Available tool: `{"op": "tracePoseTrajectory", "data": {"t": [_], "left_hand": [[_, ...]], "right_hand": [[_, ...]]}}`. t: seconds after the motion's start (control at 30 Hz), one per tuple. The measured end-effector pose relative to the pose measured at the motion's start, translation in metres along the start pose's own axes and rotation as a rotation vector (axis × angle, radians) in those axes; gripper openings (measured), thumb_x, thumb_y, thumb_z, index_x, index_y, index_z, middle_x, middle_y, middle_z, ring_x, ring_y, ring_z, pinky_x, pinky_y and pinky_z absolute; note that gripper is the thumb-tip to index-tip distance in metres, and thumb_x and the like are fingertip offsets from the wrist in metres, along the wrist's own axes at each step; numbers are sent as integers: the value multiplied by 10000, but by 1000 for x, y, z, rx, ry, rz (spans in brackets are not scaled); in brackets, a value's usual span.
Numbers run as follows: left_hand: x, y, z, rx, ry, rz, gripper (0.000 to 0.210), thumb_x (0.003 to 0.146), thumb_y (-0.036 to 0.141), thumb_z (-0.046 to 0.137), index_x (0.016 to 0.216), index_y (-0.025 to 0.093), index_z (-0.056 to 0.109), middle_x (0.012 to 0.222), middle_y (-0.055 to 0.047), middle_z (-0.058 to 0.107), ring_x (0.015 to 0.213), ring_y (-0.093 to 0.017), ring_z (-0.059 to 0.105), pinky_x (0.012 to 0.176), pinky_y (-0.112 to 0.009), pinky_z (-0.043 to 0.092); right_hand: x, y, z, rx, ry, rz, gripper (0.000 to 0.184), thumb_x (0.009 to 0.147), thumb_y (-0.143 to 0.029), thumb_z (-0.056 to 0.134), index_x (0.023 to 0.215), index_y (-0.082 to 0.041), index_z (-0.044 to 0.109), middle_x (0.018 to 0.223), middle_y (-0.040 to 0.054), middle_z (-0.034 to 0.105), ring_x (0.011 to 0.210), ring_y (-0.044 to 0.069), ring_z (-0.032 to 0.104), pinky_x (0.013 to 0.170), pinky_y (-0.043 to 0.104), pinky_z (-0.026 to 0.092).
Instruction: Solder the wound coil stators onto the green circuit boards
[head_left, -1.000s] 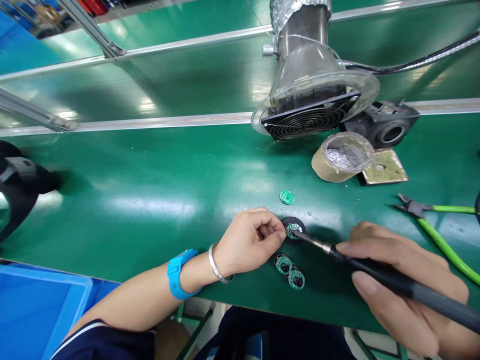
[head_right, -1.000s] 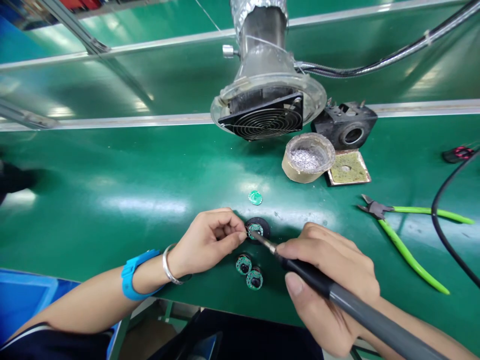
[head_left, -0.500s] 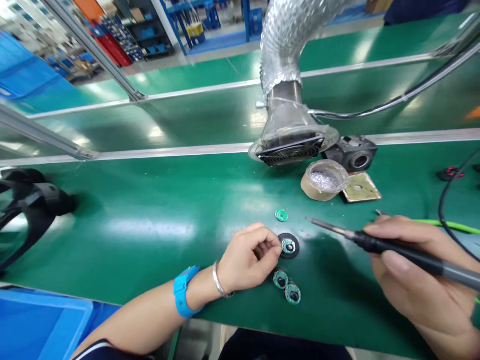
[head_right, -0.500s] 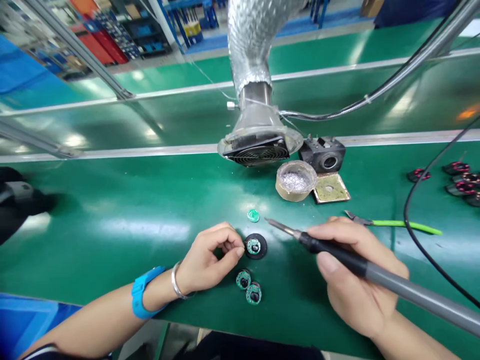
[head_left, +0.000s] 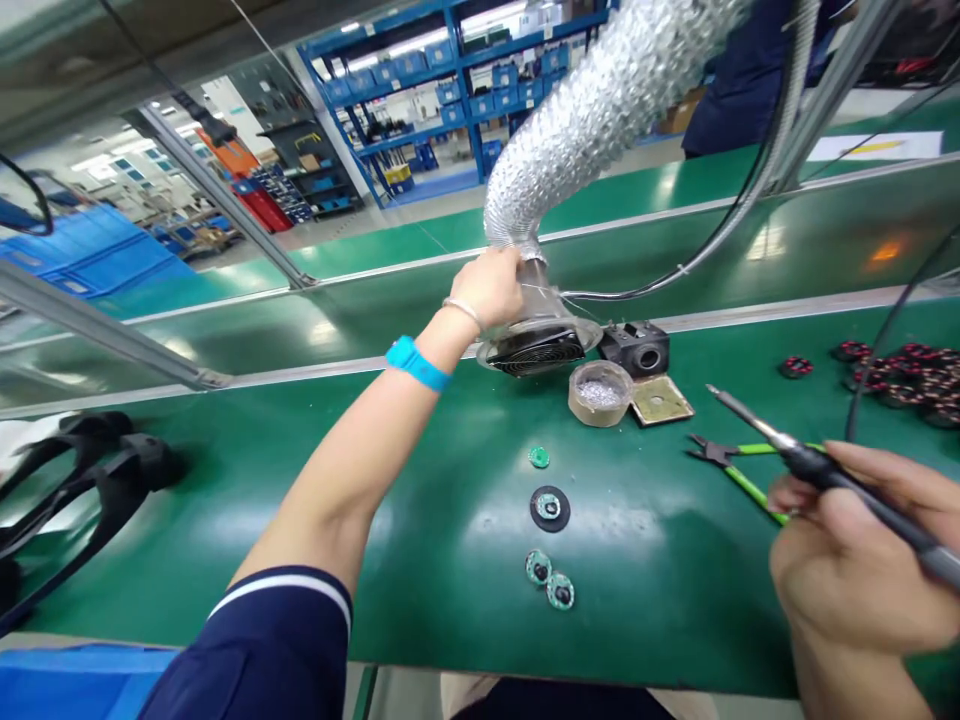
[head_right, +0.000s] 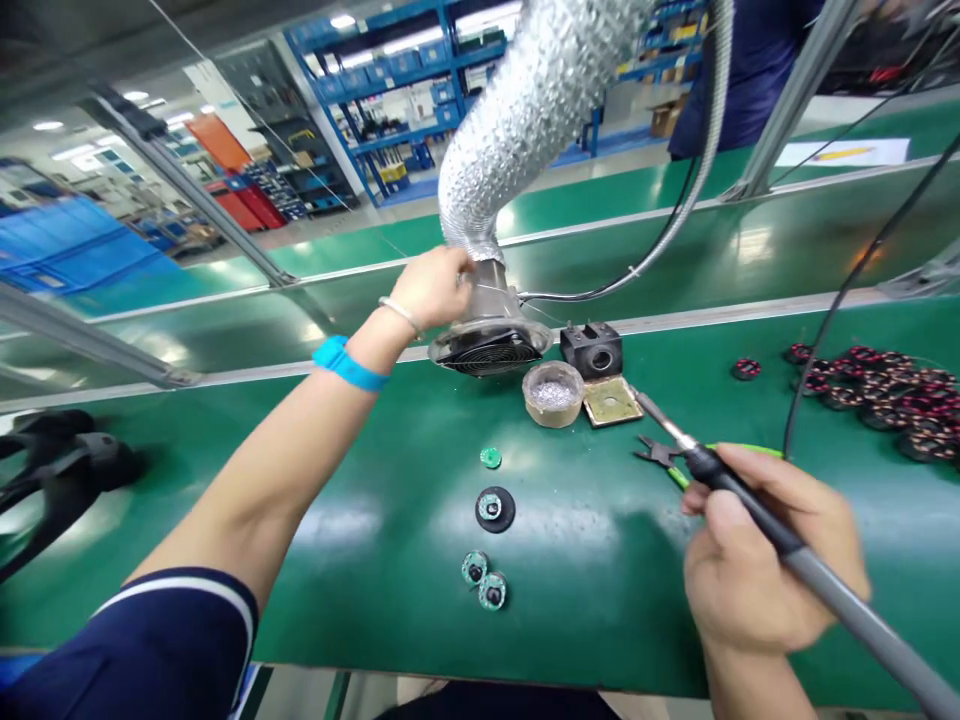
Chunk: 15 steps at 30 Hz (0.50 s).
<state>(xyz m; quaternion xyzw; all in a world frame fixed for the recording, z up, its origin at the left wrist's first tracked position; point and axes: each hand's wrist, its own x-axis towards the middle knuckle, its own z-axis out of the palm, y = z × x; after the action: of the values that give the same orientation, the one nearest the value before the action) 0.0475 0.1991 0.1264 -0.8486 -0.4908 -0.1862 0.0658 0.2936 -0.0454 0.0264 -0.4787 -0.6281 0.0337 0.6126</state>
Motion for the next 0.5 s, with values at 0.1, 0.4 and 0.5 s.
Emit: {"op": "tracePoseTrajectory", "data": {"t": [0.1,0.4,0.5], "left_hand": [[15,-8,-2,64,-180,-69,187,797,203,579,910,100,686,868,-155,688,796,-258,613,726,-360,454],[-106,38,-87,-292,71,206,97,804,236,673,811,179,752,624,15,636,548,-96,519,568,-245,402],[-137,45,-99,-367,140,144,92,803,249,691,827,183,750,661,19,660,534,-84,522,526,-228,400]], "right_hand": [[11,-14,17,-29,22,-7,320,790,-440,685,1022,-235,604,1033,118,675,832,263,703,605,363,571],[56,-36,79,-49,-185,-378,511,766,-277,747,1182,-158,475,1373,213,507,1332,332,433,1063,562,398],[58,-47,105,99,-250,-238,269,859,-203,628,1096,-192,500,978,51,705,917,192,699,793,364,577]]}}
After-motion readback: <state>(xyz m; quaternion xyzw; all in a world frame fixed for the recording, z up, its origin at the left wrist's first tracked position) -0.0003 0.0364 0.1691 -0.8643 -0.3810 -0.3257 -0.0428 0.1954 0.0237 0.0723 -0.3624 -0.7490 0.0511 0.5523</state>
